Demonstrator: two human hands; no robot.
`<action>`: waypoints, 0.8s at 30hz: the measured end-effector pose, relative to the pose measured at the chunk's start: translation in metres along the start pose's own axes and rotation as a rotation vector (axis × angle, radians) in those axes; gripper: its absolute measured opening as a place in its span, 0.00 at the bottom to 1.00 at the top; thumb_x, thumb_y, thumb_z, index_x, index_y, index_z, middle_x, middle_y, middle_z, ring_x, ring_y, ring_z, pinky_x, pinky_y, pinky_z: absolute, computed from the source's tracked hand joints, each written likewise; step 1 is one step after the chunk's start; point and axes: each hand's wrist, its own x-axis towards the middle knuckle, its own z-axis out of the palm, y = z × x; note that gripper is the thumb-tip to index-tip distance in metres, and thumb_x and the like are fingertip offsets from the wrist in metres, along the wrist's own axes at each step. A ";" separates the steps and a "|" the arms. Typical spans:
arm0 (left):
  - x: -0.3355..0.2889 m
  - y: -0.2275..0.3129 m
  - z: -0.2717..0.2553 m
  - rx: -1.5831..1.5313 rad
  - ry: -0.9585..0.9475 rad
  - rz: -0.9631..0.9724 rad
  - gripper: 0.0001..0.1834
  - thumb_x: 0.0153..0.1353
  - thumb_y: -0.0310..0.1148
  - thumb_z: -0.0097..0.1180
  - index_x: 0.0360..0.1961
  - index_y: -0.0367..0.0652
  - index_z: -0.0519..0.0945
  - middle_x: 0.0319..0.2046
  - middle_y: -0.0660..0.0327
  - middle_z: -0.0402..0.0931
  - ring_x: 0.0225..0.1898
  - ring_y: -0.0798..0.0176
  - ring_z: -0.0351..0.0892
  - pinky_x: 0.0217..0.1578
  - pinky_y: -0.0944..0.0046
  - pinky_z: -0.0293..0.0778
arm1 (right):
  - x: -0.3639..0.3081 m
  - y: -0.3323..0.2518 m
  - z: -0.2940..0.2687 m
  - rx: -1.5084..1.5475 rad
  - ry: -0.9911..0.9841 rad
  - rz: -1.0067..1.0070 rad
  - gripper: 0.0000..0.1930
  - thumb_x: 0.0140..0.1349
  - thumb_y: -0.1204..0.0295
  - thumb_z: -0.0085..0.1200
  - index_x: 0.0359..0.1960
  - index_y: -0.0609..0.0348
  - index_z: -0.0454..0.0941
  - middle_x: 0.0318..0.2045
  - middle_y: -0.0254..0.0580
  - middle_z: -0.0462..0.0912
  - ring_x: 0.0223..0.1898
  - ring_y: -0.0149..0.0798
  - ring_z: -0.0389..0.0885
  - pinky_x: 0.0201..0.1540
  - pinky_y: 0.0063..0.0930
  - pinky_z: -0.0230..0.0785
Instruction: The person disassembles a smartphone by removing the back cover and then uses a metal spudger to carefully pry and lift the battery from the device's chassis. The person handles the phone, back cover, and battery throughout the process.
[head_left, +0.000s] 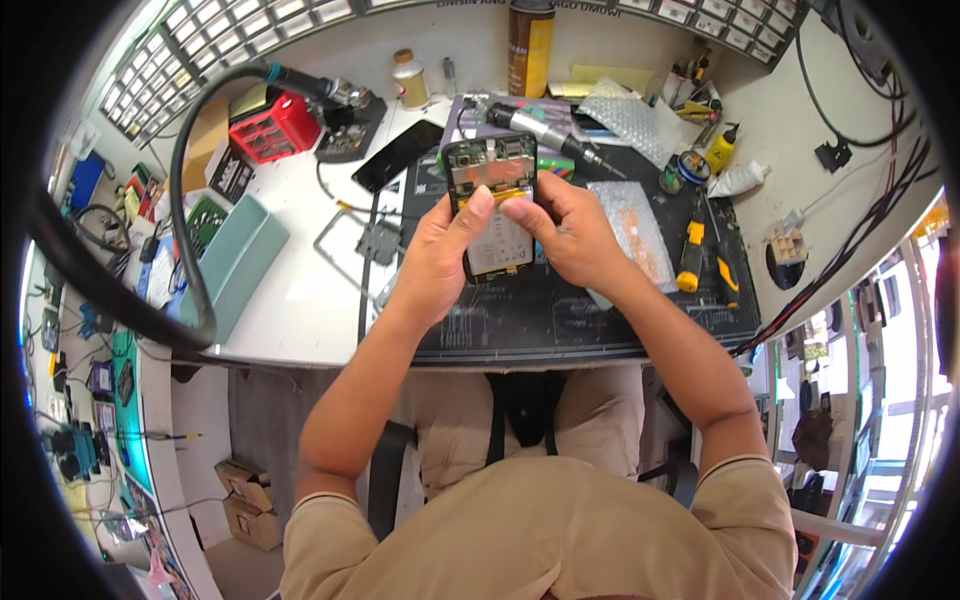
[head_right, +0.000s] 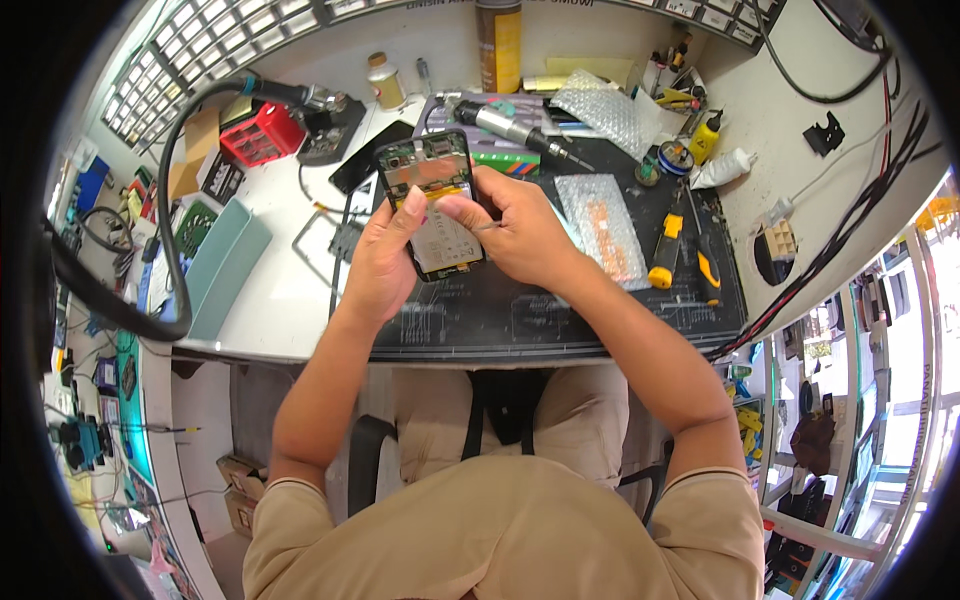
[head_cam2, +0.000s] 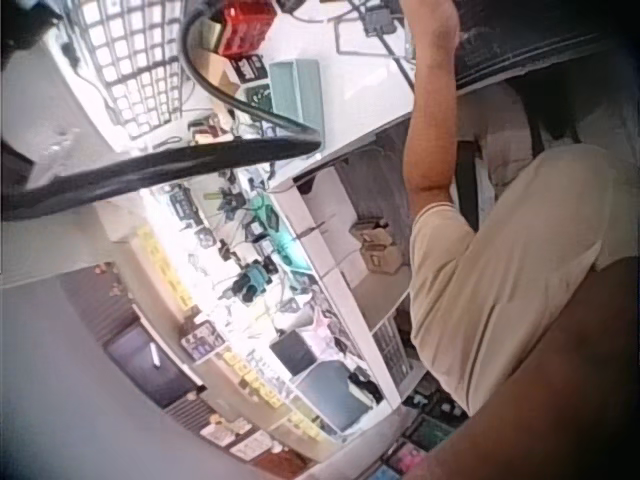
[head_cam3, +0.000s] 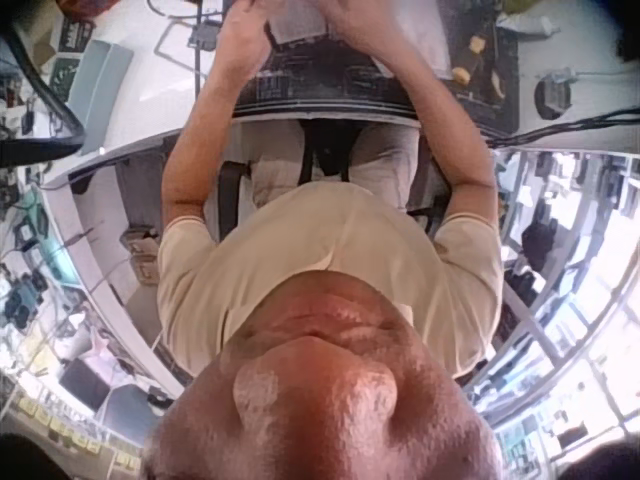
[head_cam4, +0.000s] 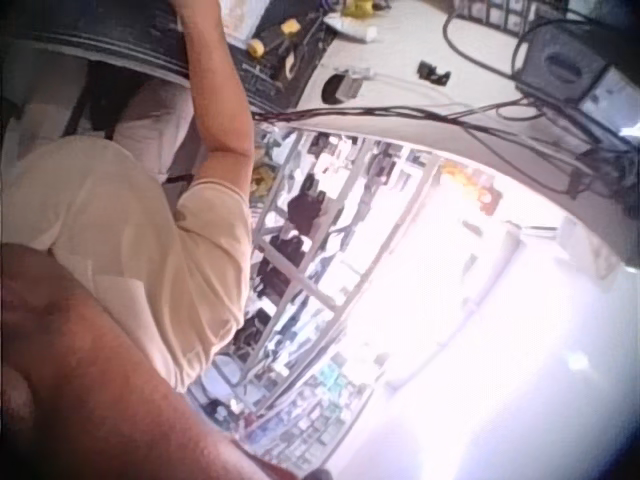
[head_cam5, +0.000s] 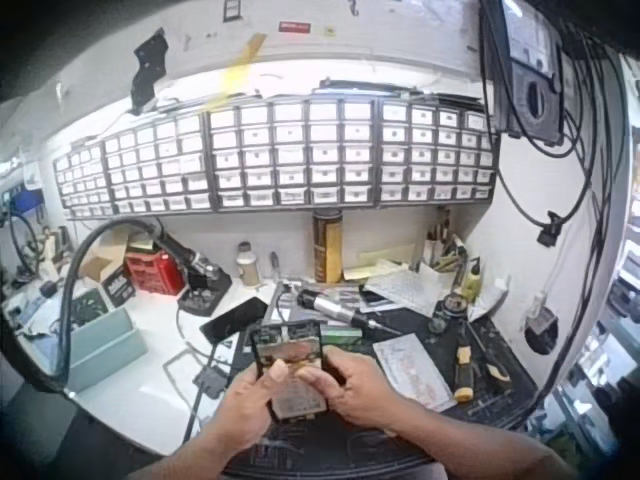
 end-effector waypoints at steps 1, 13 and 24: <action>0.012 0.003 0.004 -0.065 -0.023 0.017 0.27 0.83 0.49 0.47 0.73 0.42 0.71 0.67 0.56 0.78 0.67 0.61 0.77 0.69 0.55 0.71 | 0.004 0.002 -0.001 0.039 0.071 -0.029 0.18 0.76 0.58 0.63 0.52 0.63 0.83 0.36 0.42 0.86 0.36 0.30 0.79 0.43 0.29 0.76; 0.040 -0.007 -0.007 -0.154 -0.156 -0.027 0.31 0.79 0.46 0.55 0.76 0.42 0.68 0.72 0.51 0.73 0.71 0.55 0.75 0.72 0.48 0.72 | -0.002 0.020 -0.004 0.223 0.162 0.021 0.11 0.72 0.70 0.67 0.51 0.63 0.86 0.45 0.37 0.83 0.38 0.24 0.77 0.42 0.22 0.73; 0.040 -0.004 -0.005 -0.141 -0.158 -0.031 0.34 0.75 0.41 0.60 0.76 0.38 0.67 0.70 0.49 0.75 0.68 0.55 0.79 0.70 0.50 0.74 | -0.007 0.006 -0.002 -0.186 0.198 -0.119 0.10 0.71 0.74 0.67 0.50 0.63 0.85 0.50 0.37 0.80 0.30 0.23 0.70 0.32 0.19 0.65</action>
